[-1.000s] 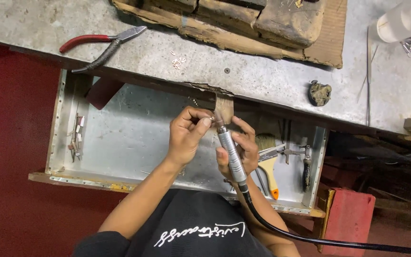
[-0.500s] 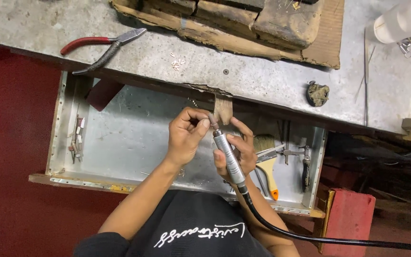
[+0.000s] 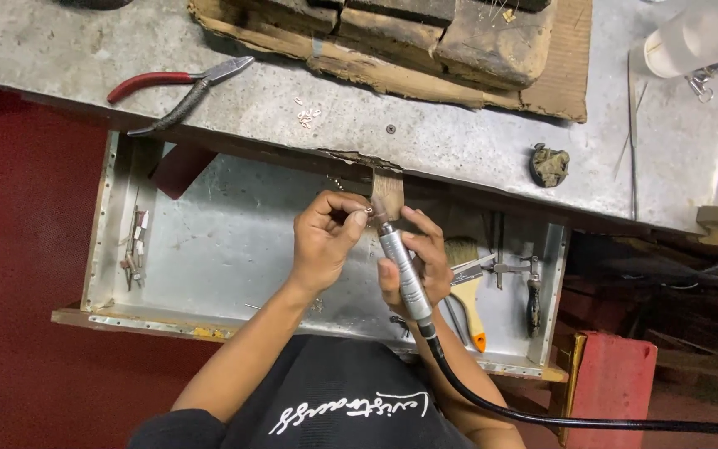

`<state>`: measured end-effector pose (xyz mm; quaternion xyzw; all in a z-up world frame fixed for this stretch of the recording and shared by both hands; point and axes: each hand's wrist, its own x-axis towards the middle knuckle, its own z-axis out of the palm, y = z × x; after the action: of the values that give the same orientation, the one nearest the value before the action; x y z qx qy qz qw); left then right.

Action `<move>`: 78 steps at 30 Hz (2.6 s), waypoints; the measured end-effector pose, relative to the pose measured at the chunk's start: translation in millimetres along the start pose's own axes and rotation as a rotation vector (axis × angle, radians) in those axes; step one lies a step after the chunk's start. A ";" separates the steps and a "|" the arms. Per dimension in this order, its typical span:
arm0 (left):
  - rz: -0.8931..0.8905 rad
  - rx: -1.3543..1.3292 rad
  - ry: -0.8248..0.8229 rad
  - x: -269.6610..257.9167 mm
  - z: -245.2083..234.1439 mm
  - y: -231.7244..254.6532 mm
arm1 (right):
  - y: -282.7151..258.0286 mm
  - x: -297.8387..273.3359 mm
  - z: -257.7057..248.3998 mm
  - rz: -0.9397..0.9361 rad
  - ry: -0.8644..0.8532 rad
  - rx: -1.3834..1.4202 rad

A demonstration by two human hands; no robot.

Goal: Polishing a small metal jewelry piece using a handheld rotary tool at a metalworking bench.

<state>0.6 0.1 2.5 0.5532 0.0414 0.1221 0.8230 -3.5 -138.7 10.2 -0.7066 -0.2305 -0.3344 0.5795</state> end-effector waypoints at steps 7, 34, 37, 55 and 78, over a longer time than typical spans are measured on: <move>0.030 0.004 -0.024 -0.6 1.7 6.5 | 2.3 3.7 -0.6 0.025 -0.015 0.014; 0.511 0.592 -0.039 14.7 10.2 34.7 | -11.1 18.7 1.7 -0.004 -0.066 -0.018; 0.494 0.564 0.002 10.6 11.1 26.0 | -14.7 8.7 0.8 0.048 -0.068 -0.037; 0.559 0.504 0.114 6.4 19.2 15.3 | -15.5 9.1 0.8 0.049 -0.052 -0.049; 0.345 0.639 0.038 -55.2 -96.0 40.7 | 84.6 -87.0 -98.6 1.443 0.742 0.758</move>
<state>-78.6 87.6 -0.7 0.7788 -0.0013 0.2501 0.5753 -21.8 -248.1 -100.1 -0.2869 0.3773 0.0032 0.8805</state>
